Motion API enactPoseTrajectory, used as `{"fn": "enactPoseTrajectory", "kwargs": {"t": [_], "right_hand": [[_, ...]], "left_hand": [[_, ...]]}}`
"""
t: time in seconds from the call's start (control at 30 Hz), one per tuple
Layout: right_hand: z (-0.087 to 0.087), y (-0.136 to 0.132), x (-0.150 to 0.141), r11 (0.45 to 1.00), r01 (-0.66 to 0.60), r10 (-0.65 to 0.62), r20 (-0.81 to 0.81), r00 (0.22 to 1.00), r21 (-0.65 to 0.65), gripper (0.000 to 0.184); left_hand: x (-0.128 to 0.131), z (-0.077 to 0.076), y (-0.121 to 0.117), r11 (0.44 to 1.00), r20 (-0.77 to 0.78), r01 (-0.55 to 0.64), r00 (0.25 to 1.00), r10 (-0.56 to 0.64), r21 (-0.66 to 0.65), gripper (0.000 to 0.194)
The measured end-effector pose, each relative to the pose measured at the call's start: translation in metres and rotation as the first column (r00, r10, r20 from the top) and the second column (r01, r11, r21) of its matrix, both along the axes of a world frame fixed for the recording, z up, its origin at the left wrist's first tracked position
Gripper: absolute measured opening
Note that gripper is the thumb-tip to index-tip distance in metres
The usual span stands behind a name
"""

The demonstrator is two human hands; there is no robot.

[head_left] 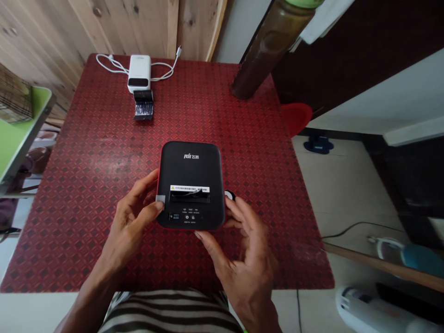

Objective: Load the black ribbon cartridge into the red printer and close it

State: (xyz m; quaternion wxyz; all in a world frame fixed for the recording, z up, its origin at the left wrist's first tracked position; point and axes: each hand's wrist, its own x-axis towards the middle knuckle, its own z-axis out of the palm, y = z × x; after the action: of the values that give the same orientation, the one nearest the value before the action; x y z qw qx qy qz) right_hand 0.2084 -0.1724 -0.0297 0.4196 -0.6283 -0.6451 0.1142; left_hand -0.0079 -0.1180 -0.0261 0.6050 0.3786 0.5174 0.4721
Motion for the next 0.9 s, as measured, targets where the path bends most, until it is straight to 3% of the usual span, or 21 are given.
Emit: {"fn": "enactPoseTrajectory", "kwargs": {"t": [0.53, 0.9], "right_hand": [[-0.008, -0.002, -0.004, 0.997, 0.070, -0.073, -0.106, 0.992, -0.030, 0.078], [-0.005, -0.001, -0.002, 0.999, 0.028, -0.029, -0.052, 0.998, -0.023, 0.069]], "left_hand": [[0.016, 0.011, 0.004, 0.990, 0.048, -0.102, 0.993, 0.107, -0.099, 0.051], [0.015, 0.003, 0.001, 0.996, -0.027, -0.077, 0.997, 0.076, -0.037, 0.061]]}}
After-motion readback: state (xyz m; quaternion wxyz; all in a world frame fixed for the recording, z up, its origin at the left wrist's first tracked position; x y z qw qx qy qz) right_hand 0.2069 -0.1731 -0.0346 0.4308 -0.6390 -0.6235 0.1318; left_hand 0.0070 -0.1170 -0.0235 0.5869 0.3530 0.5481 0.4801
